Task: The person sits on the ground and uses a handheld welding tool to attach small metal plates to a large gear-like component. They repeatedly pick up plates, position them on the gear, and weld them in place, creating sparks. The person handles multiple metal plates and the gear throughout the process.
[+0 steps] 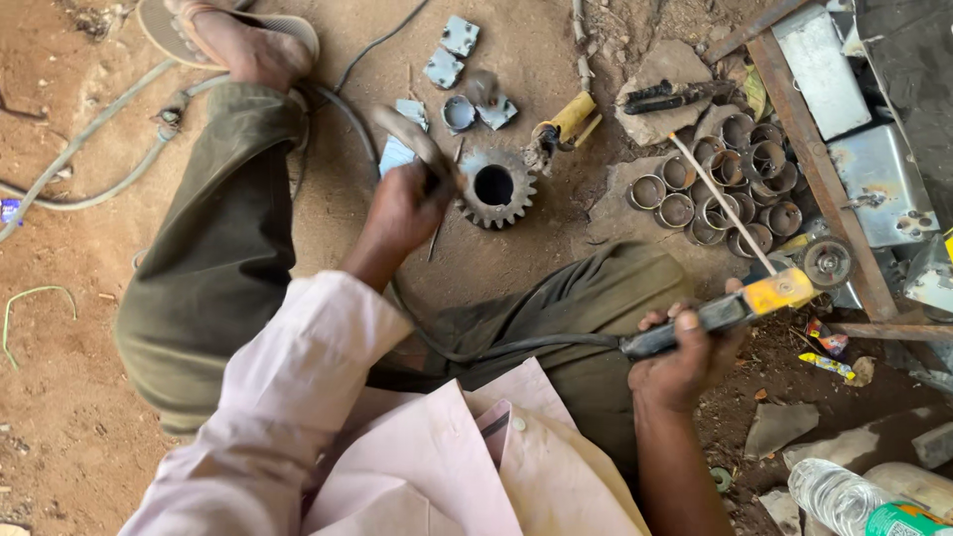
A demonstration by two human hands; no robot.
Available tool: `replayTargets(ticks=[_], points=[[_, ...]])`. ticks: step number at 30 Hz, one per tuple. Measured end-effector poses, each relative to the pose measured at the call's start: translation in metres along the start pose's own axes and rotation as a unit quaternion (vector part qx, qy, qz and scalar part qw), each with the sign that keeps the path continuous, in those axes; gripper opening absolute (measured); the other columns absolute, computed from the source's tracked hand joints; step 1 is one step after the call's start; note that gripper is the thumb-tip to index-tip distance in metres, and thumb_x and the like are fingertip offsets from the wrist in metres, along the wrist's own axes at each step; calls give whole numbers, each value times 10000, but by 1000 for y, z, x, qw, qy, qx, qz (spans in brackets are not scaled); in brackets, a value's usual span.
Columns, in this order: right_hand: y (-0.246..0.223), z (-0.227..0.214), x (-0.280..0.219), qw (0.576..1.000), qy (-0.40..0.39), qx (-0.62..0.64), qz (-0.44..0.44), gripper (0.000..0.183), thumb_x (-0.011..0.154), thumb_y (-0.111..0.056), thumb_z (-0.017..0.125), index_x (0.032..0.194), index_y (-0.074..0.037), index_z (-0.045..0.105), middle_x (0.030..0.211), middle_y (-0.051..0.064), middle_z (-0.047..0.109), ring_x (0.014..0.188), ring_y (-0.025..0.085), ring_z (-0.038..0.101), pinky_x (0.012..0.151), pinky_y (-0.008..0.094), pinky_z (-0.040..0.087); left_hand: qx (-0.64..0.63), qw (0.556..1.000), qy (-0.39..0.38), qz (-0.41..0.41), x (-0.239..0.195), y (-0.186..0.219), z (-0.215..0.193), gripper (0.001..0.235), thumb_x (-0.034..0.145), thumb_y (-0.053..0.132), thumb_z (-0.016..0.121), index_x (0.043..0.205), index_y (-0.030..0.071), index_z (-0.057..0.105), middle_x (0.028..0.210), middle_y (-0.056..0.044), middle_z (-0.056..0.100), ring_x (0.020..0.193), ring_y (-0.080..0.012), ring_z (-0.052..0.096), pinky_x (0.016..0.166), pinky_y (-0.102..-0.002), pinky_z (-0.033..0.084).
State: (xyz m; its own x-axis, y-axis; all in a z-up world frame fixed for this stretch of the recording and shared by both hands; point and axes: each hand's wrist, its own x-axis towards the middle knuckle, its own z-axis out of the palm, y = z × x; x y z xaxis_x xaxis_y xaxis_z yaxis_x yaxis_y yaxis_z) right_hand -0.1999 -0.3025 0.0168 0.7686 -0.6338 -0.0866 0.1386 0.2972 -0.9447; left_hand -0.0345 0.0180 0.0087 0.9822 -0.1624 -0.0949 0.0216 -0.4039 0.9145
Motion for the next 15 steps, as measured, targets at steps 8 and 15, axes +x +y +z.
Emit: replayTargets(ticks=[8,15], points=[[16,-21,27,984,32,131,114,761,935,-382,718,1578,-154,381,946,53,570,793,186,599,720,356,543,426,820,-377,-62,-31,-57,87,208,965,160,612,1146,147,714,1034,-124,742,904,-284,736,749,-430,611],[28,-37,25,983,32,141,112,761,946,-413,678,1594,-160,369,972,56,558,798,188,587,739,365,532,439,836,-329,2,-14,-62,164,204,1001,146,579,1056,94,769,1108,-178,752,1009,-311,732,848,-429,592]])
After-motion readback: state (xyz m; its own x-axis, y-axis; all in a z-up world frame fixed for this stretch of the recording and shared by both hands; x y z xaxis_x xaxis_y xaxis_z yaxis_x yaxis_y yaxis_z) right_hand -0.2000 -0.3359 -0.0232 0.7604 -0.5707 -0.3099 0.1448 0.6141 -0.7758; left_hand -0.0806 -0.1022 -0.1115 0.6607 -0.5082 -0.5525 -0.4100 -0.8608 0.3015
